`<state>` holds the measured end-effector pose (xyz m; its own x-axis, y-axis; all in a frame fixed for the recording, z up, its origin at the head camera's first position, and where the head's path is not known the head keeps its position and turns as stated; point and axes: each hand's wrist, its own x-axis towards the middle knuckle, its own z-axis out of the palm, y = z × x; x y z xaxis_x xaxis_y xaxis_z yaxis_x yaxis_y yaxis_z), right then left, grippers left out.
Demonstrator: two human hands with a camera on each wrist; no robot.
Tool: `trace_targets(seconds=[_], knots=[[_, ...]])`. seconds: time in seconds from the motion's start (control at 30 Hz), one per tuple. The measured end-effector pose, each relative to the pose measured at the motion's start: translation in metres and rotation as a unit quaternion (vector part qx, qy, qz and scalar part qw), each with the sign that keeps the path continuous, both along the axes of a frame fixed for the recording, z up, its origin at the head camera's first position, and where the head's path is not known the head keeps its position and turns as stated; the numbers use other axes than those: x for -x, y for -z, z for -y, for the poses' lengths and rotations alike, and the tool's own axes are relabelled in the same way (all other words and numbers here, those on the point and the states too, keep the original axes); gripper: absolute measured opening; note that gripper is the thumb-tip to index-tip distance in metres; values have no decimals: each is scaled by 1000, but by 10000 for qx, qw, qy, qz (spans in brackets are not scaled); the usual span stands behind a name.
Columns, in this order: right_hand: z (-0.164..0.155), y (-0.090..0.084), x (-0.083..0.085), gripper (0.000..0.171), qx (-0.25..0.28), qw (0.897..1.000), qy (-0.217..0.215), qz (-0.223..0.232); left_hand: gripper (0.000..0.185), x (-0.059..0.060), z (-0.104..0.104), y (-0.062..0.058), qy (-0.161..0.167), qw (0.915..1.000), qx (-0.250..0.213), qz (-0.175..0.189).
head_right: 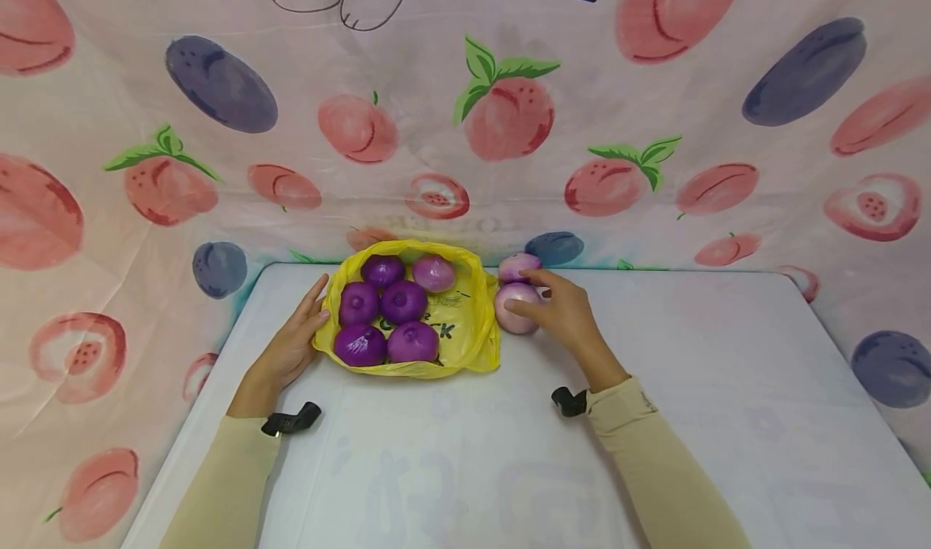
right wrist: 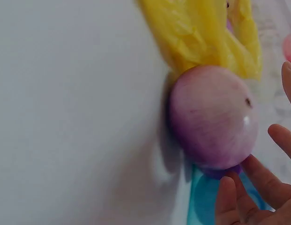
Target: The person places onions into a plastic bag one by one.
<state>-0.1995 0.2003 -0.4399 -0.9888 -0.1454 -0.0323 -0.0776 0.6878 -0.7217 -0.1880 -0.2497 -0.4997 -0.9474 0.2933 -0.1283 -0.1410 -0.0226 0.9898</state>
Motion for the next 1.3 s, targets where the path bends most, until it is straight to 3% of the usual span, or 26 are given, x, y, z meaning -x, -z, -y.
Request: trace_targets(seconds=[0.63,1.07,1.3], knots=[[-3,28,5,73,-7,9985,-111,541,71,1,1,2,-45,10000,-21,-6],[-1,29,4,75,-65,9984,-91,551,71,1,0,1,6,10000,-18,-23],[-1,26,0,68,-145,9985,-127,506,71,1,1,1,25,10000,-52,-39]])
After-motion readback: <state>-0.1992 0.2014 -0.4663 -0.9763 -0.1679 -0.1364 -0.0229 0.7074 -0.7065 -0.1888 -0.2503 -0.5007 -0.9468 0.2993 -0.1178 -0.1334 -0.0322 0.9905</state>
